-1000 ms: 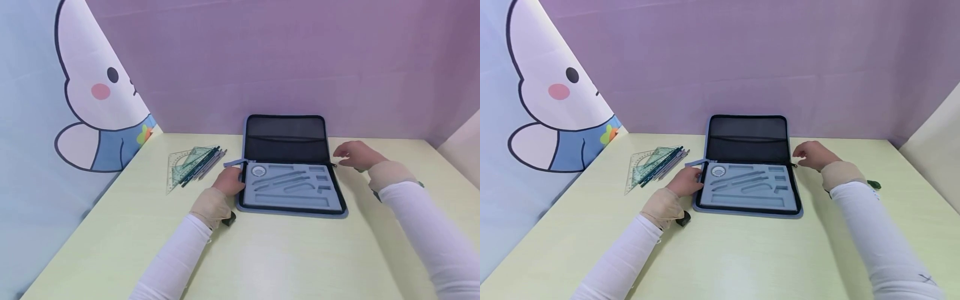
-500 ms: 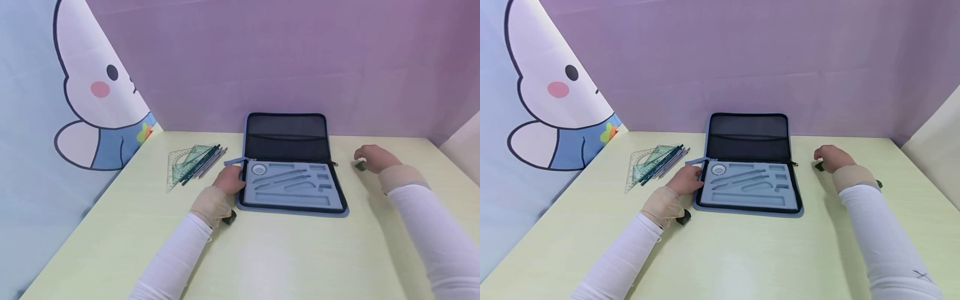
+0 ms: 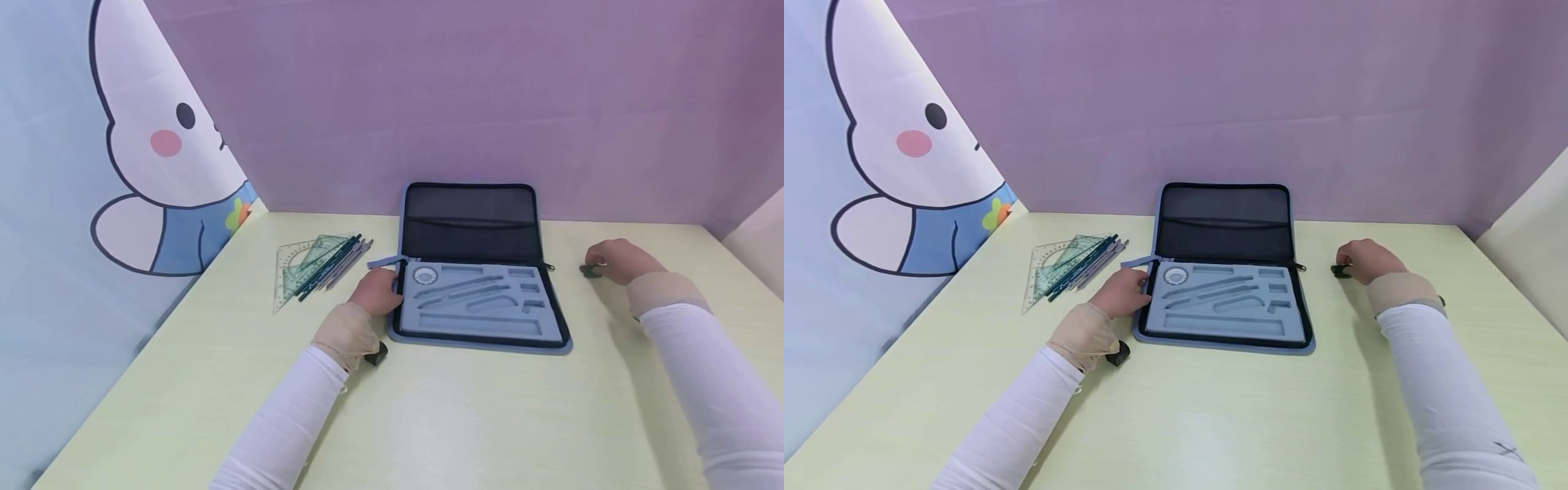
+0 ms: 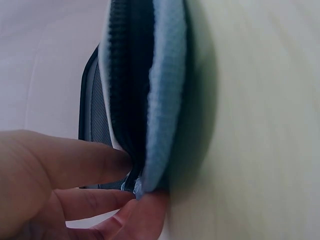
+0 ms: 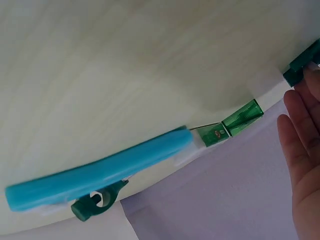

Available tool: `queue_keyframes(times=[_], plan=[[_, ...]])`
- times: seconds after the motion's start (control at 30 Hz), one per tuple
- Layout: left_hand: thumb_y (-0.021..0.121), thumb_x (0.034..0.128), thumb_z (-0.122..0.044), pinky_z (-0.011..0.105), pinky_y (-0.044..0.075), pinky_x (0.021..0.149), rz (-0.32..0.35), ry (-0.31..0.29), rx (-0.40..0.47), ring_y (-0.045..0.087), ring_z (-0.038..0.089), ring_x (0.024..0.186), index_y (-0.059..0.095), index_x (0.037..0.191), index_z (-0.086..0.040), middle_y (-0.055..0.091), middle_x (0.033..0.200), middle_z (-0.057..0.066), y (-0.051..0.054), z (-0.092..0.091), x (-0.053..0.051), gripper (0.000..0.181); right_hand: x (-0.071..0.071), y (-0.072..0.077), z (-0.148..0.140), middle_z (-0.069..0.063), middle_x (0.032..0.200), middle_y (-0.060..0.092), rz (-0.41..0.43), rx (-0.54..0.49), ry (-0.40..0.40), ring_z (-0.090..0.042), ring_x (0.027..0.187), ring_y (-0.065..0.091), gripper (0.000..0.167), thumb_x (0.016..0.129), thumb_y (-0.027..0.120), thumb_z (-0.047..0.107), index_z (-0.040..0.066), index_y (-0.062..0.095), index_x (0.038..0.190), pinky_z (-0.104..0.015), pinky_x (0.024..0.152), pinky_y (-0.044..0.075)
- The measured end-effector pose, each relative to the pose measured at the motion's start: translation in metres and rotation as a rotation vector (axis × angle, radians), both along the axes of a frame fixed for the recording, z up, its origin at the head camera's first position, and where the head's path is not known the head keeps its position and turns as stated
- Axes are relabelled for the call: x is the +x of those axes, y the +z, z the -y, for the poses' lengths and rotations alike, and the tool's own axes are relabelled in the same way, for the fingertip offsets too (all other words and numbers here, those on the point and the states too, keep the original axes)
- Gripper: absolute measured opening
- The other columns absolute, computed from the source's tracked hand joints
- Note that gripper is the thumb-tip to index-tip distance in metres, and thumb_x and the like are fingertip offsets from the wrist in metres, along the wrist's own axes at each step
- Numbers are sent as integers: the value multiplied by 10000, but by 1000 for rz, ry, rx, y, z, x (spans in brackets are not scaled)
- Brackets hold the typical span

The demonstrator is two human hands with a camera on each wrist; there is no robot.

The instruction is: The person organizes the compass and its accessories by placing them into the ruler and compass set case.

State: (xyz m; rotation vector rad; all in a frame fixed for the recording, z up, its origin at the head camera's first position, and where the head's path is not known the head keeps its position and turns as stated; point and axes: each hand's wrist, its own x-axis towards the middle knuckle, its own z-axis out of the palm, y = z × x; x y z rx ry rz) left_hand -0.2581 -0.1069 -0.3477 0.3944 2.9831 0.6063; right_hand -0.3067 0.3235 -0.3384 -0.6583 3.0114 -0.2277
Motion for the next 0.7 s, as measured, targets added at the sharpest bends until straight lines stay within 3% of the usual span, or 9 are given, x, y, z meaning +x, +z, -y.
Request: queue_keyframes(times=[0.23,0.33,0.57,0.7], plan=[[629,817,-89,372,478,780,-9,-6,-6,553,251,802,647,1092,42,663,999,156,-2,1,-1,305,-1,-1,0,-108,788,676,35,-53,-54,-298,771,611,90,815,627,-32,43,671,794,-531,767,473],[633,817,-87,372,478,774,-9,-5,-6,550,248,791,648,1089,43,663,984,156,-2,1,-1,302,-2,-2,0,-128,800,680,40,-70,-54,-328,784,620,54,819,634,-14,23,661,792,-535,771,477],[634,798,-68,349,465,687,-23,-21,5,494,207,673,656,922,26,623,776,102,0,0,-1,157,-3,-5,-2,-239,904,669,45,-75,-45,-424,865,623,46,811,638,-44,-20,665,840,-550,793,478],[633,804,-70,350,475,710,-12,-9,5,513,209,697,661,980,34,651,843,117,1,-1,1,206,-3,-6,-2,-211,884,678,52,-73,-45,-388,832,637,73,799,642,-55,0,676,832,-542,782,485]])
